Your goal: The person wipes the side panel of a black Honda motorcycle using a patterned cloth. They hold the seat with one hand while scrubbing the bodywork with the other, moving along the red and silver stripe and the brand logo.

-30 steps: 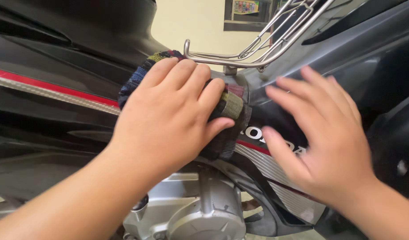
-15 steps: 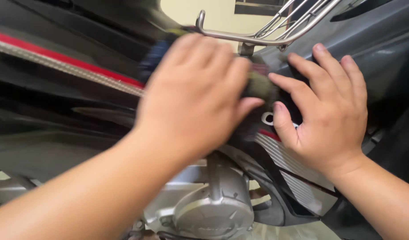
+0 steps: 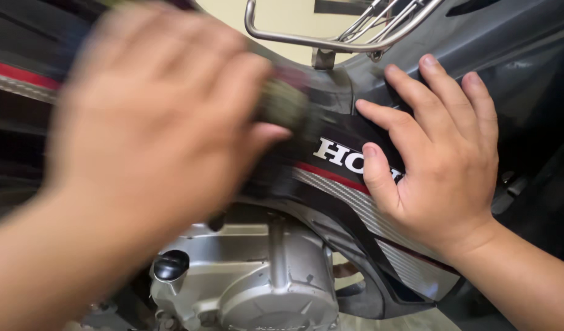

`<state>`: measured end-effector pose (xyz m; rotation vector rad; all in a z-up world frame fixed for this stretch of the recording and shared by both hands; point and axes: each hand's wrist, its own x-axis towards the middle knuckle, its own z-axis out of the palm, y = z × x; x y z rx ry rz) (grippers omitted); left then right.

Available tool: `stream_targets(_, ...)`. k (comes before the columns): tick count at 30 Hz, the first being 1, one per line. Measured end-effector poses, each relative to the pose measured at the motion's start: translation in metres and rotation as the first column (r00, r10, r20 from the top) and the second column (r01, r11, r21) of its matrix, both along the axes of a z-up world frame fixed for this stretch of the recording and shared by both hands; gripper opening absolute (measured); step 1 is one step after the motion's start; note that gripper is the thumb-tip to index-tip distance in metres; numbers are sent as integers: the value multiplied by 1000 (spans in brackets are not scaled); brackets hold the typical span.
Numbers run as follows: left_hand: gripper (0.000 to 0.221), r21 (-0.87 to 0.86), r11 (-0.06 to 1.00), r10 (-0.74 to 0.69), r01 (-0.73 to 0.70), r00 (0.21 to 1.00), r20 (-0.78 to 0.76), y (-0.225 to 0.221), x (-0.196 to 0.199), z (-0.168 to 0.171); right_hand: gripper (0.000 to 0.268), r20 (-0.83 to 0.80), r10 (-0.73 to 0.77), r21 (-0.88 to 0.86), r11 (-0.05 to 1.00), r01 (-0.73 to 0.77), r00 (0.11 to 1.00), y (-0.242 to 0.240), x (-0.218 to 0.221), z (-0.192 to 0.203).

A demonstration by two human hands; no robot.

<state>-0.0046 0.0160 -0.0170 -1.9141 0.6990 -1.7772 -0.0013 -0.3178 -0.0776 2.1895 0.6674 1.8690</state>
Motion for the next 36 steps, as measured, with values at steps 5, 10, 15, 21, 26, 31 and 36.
stream_targets(5, 57, -22, 948, -319, 319, 940, -124, -74, 21, -13, 47, -1, -20, -28, 999, 20, 1000, -8, 2, 0)
stream_targets(10, 69, 132, 959, -233, 250, 963, -136, -7, 7, 15, 48, 4, -7, -29, 1000, 7, 1000, -6, 1, -2)
stream_targets(15, 66, 29, 999, -23, 24, 1000, -18, -5, 10, 6, 46, 3, 14, 7, 1000, -14, 1000, 1, 2, -2)
stream_targets(21, 57, -75, 954, -298, 291, 947, -115, -65, 12, -18, 49, 16, -42, -18, 999, 42, 999, -4, 1, -1)
stream_targets(26, 64, 108, 958, -248, 264, 958, -141, -13, 2, 8, 49, 3, -42, -31, 999, 42, 999, -7, 0, -1)
stream_targets(31, 67, 102, 988, -108, 119, 988, -106, 10, -2, 13, 50, 12, -22, -17, 1000, 22, 1000, -4, 3, -3)
stream_targets(36, 61, -59, 986, 159, -158, 987, 13, 13, -6, 5, 49, 7, -40, -1, 999, 40, 999, -2, 3, -4)
